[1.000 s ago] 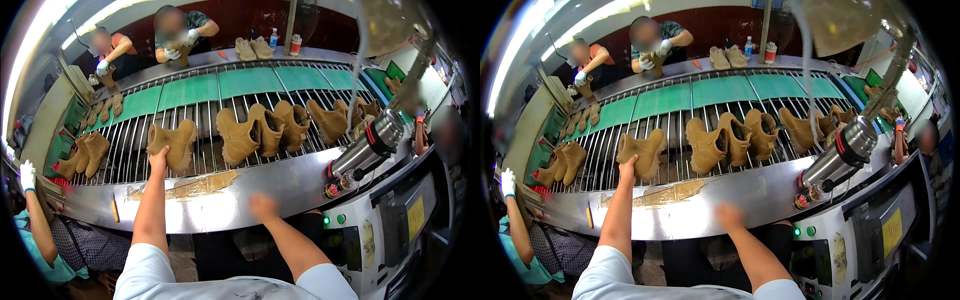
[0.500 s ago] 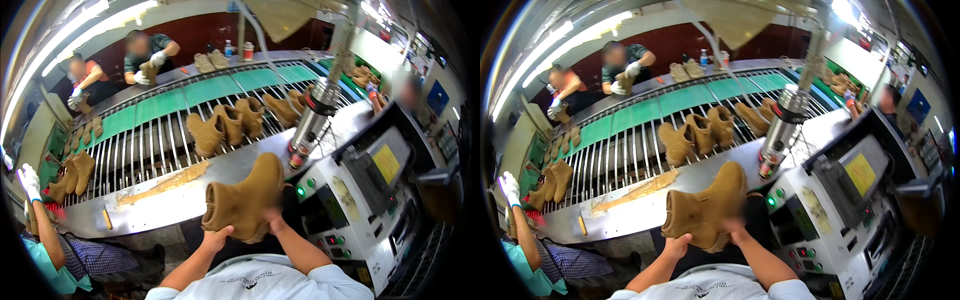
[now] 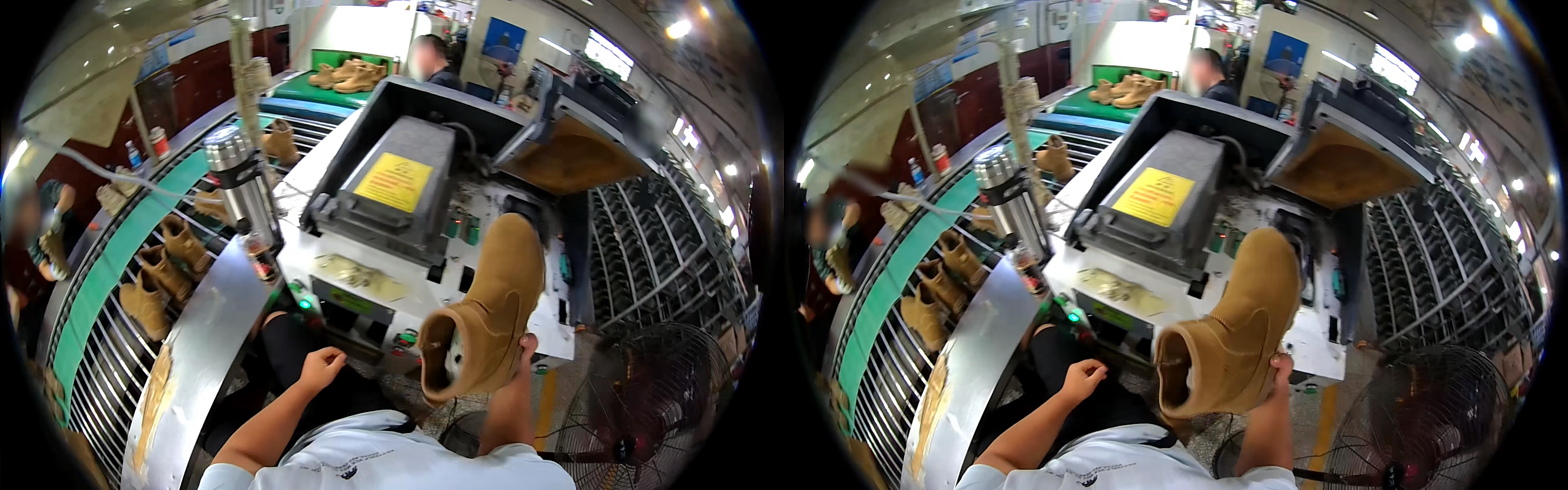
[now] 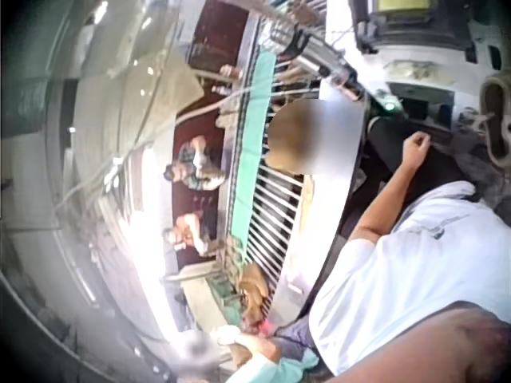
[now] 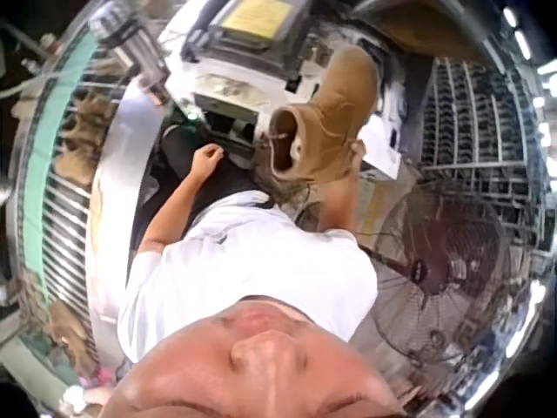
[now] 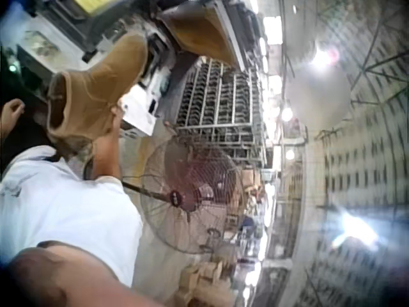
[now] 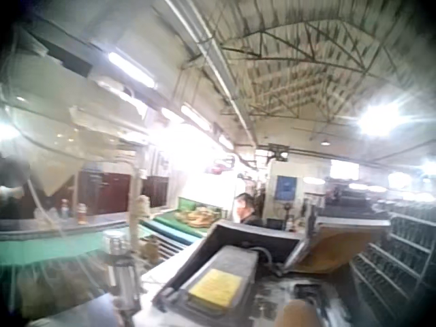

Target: The person picks up a tan boot from a moving conveyor belt, aligns the interior of the boot onto a metal mold within a lasting machine, and presses green buttons on the machine's control panel. The person handles several boots one at a time, transferring them from the belt to the machine stations.

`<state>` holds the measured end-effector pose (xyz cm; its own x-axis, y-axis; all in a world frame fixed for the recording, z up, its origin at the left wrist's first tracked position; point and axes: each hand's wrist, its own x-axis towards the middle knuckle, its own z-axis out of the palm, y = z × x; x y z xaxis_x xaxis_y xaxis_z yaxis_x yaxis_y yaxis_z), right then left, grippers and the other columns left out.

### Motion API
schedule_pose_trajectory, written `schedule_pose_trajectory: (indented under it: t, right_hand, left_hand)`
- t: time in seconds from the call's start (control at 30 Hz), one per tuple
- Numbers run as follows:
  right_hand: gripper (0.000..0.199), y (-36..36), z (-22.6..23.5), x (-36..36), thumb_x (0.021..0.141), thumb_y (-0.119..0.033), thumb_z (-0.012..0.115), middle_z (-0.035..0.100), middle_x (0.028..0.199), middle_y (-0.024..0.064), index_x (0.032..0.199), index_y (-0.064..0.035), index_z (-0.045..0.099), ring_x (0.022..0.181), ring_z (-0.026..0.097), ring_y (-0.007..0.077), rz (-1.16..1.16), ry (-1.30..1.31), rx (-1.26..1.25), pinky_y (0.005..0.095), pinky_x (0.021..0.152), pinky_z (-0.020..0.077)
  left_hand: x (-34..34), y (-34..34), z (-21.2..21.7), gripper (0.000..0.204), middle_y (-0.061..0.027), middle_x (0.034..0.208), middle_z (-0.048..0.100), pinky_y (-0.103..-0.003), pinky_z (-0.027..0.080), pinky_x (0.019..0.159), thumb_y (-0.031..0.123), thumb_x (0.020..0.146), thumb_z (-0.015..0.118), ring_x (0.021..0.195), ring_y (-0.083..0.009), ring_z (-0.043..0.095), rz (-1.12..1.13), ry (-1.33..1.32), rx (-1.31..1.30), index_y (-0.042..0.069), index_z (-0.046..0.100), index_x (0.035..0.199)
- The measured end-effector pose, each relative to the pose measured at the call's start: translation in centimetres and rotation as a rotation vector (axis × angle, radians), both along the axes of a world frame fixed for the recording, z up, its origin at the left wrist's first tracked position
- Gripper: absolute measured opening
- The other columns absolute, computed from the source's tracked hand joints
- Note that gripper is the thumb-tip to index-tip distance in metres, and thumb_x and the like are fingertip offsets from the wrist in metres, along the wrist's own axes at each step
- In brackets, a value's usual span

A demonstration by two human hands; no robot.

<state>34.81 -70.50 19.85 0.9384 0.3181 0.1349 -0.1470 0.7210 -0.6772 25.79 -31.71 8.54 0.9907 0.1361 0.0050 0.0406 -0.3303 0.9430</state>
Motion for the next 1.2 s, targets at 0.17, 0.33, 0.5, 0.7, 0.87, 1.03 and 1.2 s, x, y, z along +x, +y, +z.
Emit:
schedule_pose_trajectory:
  t: [0.17,0.33,0.5,0.7,0.87,1.03,1.2]
  right_hand:
    - [0.106,-2.9,12.2,3.6,0.05,-0.015,0.074,0.053,0.129,0.0141,0.146,-0.0074,0.031,0.112,0.055,0.0276,-0.622,-0.174,-0.695,0.0352,0.096,0.045]
    - [0.106,-9.1,16.6,14.8,0.051,-0.015,0.079,0.054,0.13,0.0204,0.145,-0.0026,0.03,0.114,0.056,0.0292,-0.894,-0.242,-1.408,0.0316,0.099,0.0414]
    - [0.115,-8.7,18.2,24.4,0.049,-0.03,0.078,0.056,0.128,0.0212,0.148,-0.0106,0.024,0.117,0.055,0.0329,-0.873,-0.014,-1.99,0.0366,0.098,0.0434]
    - [0.119,-6.6,14.7,29.9,0.05,-0.032,0.078,0.057,0.128,0.0176,0.149,-0.0126,0.017,0.116,0.057,0.0294,-0.689,0.25,-2.148,0.0384,0.094,0.0474]
    - [0.111,-6.9,10.9,29.7,0.053,-0.035,0.079,0.055,0.132,0.0161,0.147,-0.0099,0.025,0.119,0.055,0.0301,-0.545,0.295,-2.171,0.0416,0.097,0.0444]
    - [0.077,-5.3,9.5,26.1,0.073,-0.047,0.065,0.054,0.131,0.0198,0.134,-0.0047,0.046,0.119,0.053,0.0335,-0.623,0.201,-2.189,0.0414,0.096,0.0438]
    - [0.041,-9.3,3.3,17.6,0.089,-0.033,0.059,0.061,0.116,0.0186,0.114,-0.0002,0.061,0.112,0.055,0.034,-1.032,-0.649,-1.914,0.0416,0.097,0.0418]
  left_hand:
    - [0.9,-1.2,-1.3,0.013,-0.0115,0.072,0.067,-0.029,0.05,0.06,0.013,0.078,0.068,0.062,-0.0188,0.065,0.101,-0.022,0.2,0.002,0.069,0.084]
    - [0.6,-0.8,-1.4,0.011,-0.0123,0.068,0.065,-0.029,0.05,0.058,0.01,0.079,0.066,0.06,-0.0181,0.065,0.14,-0.034,0.142,-0.001,0.068,0.081]
    - [0.5,-0.2,-2.0,0.01,-0.0106,0.066,0.065,-0.028,0.05,0.058,0.009,0.081,0.065,0.06,-0.0178,0.065,0.136,-0.026,0.036,0.0,0.067,0.084]
    - [0.2,0.3,-2.0,0.01,-0.0107,0.067,0.066,-0.029,0.049,0.057,0.011,0.081,0.064,0.059,-0.0191,0.064,0.123,-0.028,0.081,0.001,0.067,0.082]
    - [0.3,0.1,-2.6,0.011,-0.0125,0.067,0.064,-0.031,0.048,0.056,0.011,0.079,0.065,0.058,-0.0216,0.063,0.146,-0.039,0.124,0.001,0.067,0.081]
    - [0.9,-0.8,-1.4,0.01,-0.0138,0.068,0.063,-0.032,0.048,0.056,0.011,0.077,0.066,0.059,-0.0252,0.063,0.153,-0.089,0.233,0.001,0.066,0.08]
    - [2.0,-3.6,-0.3,0.015,-0.015,0.077,0.066,-0.039,0.052,0.065,0.019,0.078,0.063,0.071,-0.0314,0.065,0.057,-0.024,0.491,0.005,0.068,0.082]
